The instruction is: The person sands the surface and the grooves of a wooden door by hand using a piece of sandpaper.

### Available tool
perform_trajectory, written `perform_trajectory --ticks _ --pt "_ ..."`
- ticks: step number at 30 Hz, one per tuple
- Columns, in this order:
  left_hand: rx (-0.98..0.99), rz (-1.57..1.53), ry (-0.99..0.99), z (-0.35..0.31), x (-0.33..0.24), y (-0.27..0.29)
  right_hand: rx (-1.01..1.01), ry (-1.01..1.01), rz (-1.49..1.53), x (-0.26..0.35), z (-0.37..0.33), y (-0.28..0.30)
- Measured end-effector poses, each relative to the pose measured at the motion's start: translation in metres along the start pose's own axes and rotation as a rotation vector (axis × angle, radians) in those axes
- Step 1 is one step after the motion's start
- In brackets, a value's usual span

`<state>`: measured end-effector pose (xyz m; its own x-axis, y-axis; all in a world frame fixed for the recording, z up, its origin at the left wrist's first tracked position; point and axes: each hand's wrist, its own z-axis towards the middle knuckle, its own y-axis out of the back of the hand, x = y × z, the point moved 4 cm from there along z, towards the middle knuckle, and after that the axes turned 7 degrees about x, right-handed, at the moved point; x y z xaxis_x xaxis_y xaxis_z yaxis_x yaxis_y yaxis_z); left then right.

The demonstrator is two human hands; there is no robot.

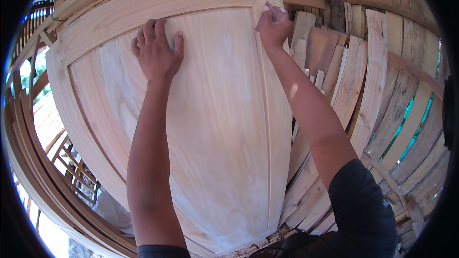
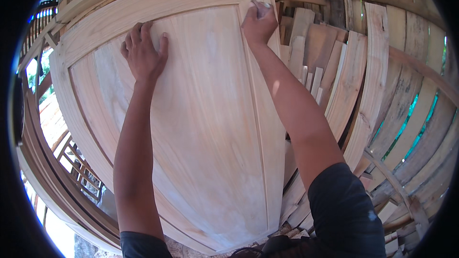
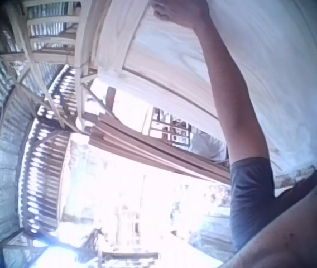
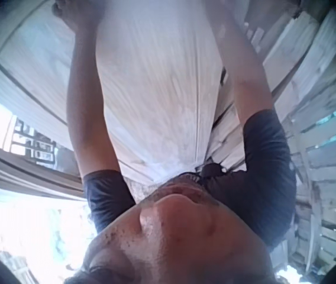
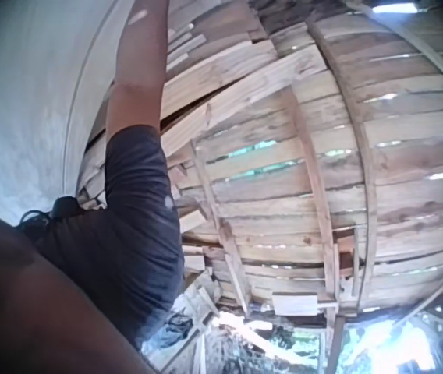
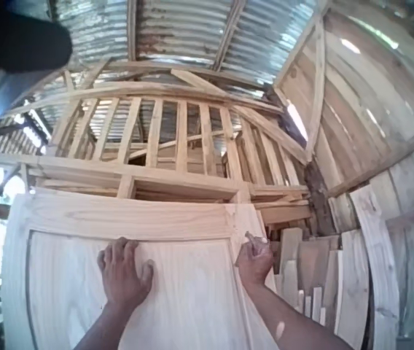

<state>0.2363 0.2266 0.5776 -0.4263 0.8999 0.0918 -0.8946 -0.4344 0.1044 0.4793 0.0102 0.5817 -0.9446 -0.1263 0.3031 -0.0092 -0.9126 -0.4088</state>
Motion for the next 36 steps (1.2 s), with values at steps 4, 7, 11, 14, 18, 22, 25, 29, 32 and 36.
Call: perform_trajectory --ticks 4,7,11,14,18,22,25,29,32,36 --pt "0.017 0.019 0.014 -0.001 0.004 0.001 0.094 -0.126 0.037 0.015 -0.017 0.003" --pt "0.014 0.007 0.020 -0.002 0.004 0.004 0.337 -0.166 -0.221 0.021 -0.006 0.000" --pt "0.013 0.018 0.015 -0.003 0.006 0.000 0.474 -0.142 -0.477 0.028 0.014 -0.003" --pt "0.004 0.025 0.004 -0.003 0.004 -0.002 0.528 -0.080 -0.596 0.023 0.028 -0.014" --pt "0.008 0.012 0.001 -0.003 0.005 0.001 0.164 -0.247 0.142 0.002 0.012 -0.006" --pt "0.035 0.041 0.022 -0.002 0.004 0.001 0.215 -0.209 0.137 -0.005 -0.008 0.009" --pt "0.013 0.053 0.018 -0.001 0.003 0.002 0.278 -0.025 -0.145 -0.001 -0.015 0.000" --pt "0.017 0.050 0.013 -0.002 0.002 0.001 0.316 0.093 -0.282 0.018 -0.010 -0.008" --pt "0.013 0.060 0.006 -0.001 0.001 0.000 0.348 0.022 -0.404 0.027 -0.009 -0.008" --pt "0.005 0.071 0.005 -0.003 0.004 -0.001 0.281 -0.026 -0.283 0.011 -0.089 0.023"
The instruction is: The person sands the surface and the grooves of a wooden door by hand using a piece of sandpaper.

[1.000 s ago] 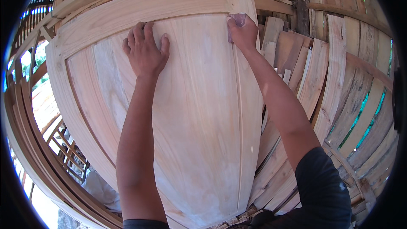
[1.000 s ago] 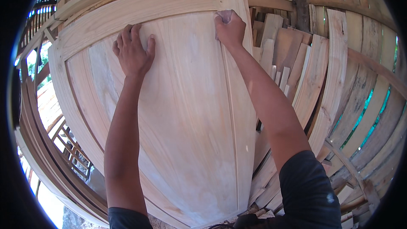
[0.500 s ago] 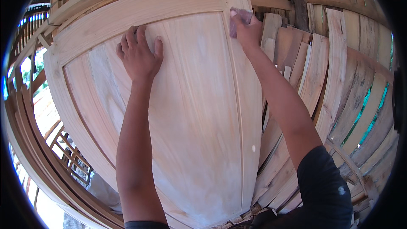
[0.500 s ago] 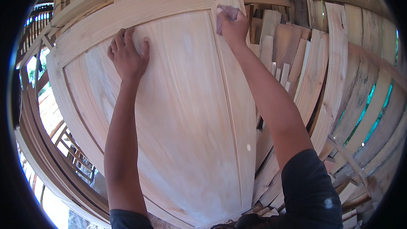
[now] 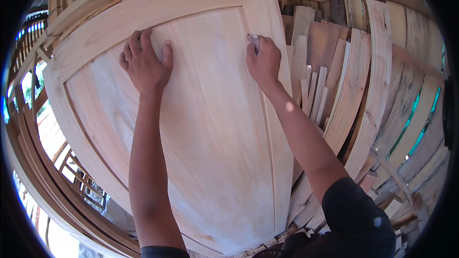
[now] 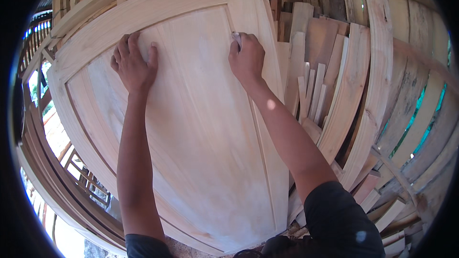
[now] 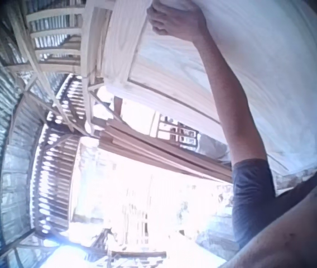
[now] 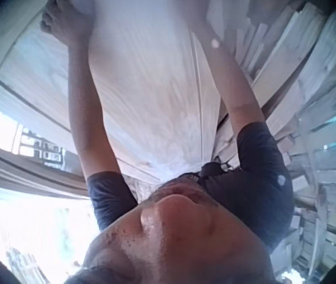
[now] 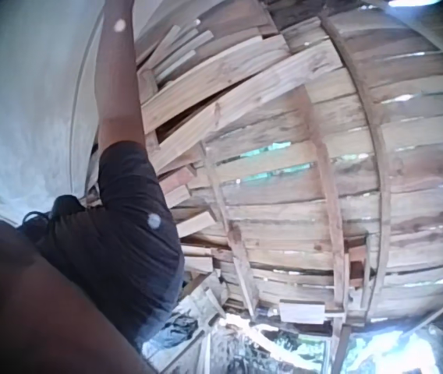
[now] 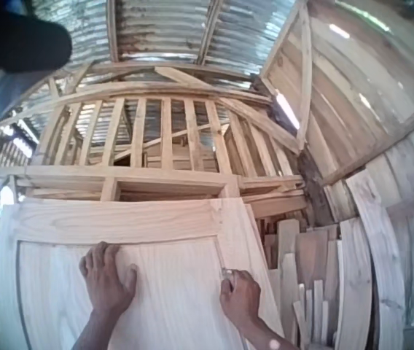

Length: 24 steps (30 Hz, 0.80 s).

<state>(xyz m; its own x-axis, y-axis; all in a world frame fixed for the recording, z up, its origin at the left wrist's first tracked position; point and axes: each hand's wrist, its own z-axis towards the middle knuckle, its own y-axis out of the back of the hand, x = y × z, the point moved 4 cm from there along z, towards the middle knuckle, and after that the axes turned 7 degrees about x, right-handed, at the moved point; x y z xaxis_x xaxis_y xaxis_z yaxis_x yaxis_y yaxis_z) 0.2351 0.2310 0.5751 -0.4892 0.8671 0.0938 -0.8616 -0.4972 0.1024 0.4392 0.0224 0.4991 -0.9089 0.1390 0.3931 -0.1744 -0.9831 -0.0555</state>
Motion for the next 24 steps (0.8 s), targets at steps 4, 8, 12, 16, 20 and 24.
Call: perform_trajectory --ticks 4,8,12,16,20,24 --pt "0.010 0.016 -0.005 0.000 0.002 0.002 -0.043 0.078 -0.002 0.011 0.021 -0.006" --pt "0.000 0.044 -0.007 0.004 -0.009 -0.001 -0.056 0.092 -0.057 0.021 0.081 -0.003" --pt "0.015 0.049 0.000 0.002 0.001 -0.003 0.017 -0.002 -0.035 -0.011 -0.070 0.017" --pt "-0.018 0.072 -0.005 0.001 -0.001 -0.005 0.008 -0.018 0.143 -0.017 -0.113 0.028" --pt "-0.039 0.051 -0.012 0.005 -0.004 -0.009 -0.023 0.068 0.043 0.002 -0.010 0.015" --pt "-0.001 0.069 -0.008 -0.001 0.004 -0.008 0.029 -0.031 0.026 -0.009 -0.098 0.026"
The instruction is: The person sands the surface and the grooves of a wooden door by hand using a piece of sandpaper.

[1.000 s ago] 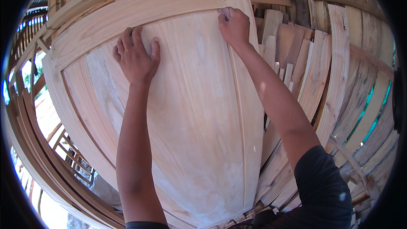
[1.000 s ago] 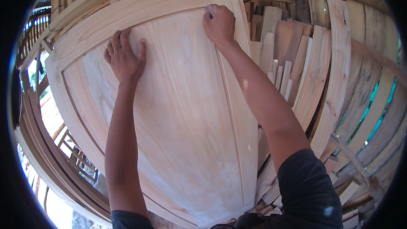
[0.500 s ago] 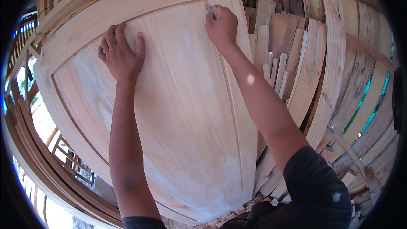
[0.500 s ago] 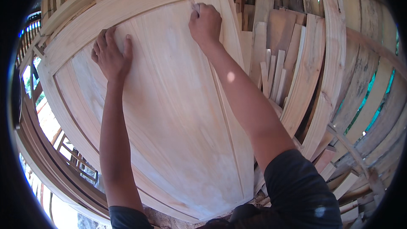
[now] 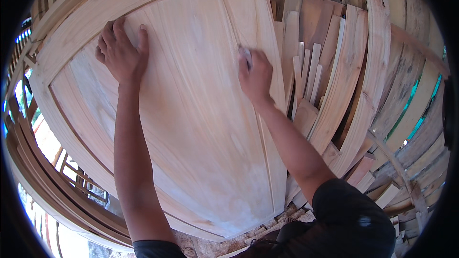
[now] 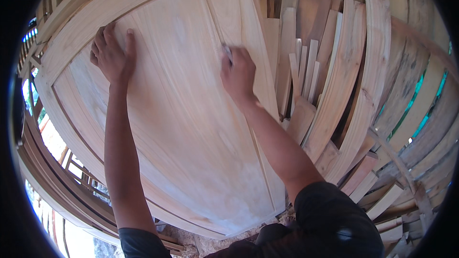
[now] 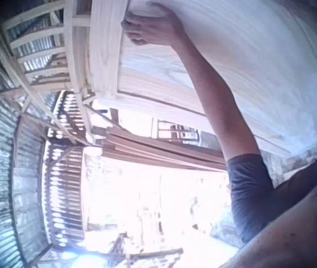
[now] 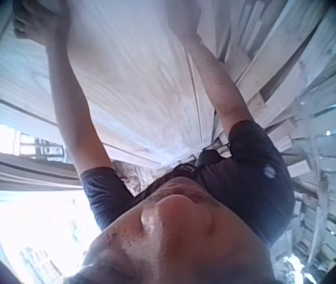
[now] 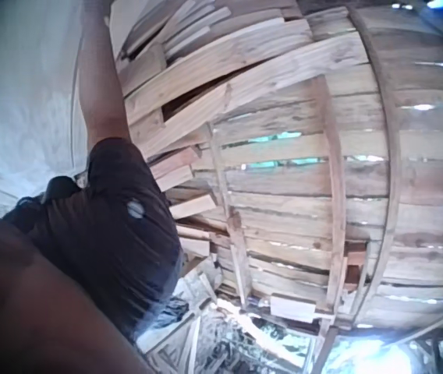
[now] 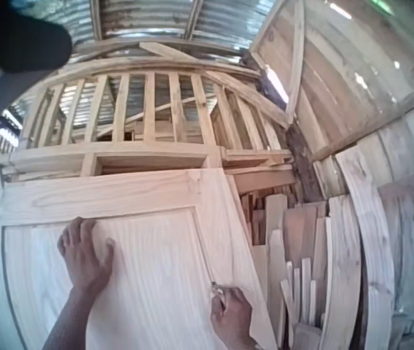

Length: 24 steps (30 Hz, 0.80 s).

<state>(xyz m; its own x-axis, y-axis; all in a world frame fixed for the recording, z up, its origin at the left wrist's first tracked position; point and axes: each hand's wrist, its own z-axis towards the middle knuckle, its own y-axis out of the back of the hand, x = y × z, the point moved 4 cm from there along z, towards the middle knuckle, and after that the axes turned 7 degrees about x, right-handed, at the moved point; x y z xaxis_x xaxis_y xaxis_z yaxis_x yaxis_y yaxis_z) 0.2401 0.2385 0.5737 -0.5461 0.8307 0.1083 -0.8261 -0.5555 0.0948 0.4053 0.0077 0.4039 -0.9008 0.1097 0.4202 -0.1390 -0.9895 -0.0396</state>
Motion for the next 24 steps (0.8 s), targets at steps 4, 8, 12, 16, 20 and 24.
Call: perform_trajectory --ticks 4,8,12,16,20,24 --pt "0.030 0.014 0.015 0.006 -0.006 -0.003 0.005 -0.164 0.050 -0.058 -0.182 0.034" --pt "-0.047 0.029 -0.030 0.002 -0.002 -0.006 -0.034 -0.089 0.055 -0.037 -0.112 0.013" --pt "-0.046 0.017 -0.036 0.006 -0.003 -0.012 -0.014 0.020 0.057 -0.010 0.015 -0.001" --pt "-0.040 0.029 -0.042 0.003 0.007 -0.015 0.035 -0.156 -0.014 -0.039 -0.134 0.021" --pt "-0.063 -0.002 -0.060 0.015 -0.005 -0.021 0.354 -0.638 -0.011 -0.120 -0.402 0.107" --pt "-0.072 0.059 -0.091 0.014 0.021 -0.011 0.896 -0.757 -0.061 -0.107 -0.463 0.170"
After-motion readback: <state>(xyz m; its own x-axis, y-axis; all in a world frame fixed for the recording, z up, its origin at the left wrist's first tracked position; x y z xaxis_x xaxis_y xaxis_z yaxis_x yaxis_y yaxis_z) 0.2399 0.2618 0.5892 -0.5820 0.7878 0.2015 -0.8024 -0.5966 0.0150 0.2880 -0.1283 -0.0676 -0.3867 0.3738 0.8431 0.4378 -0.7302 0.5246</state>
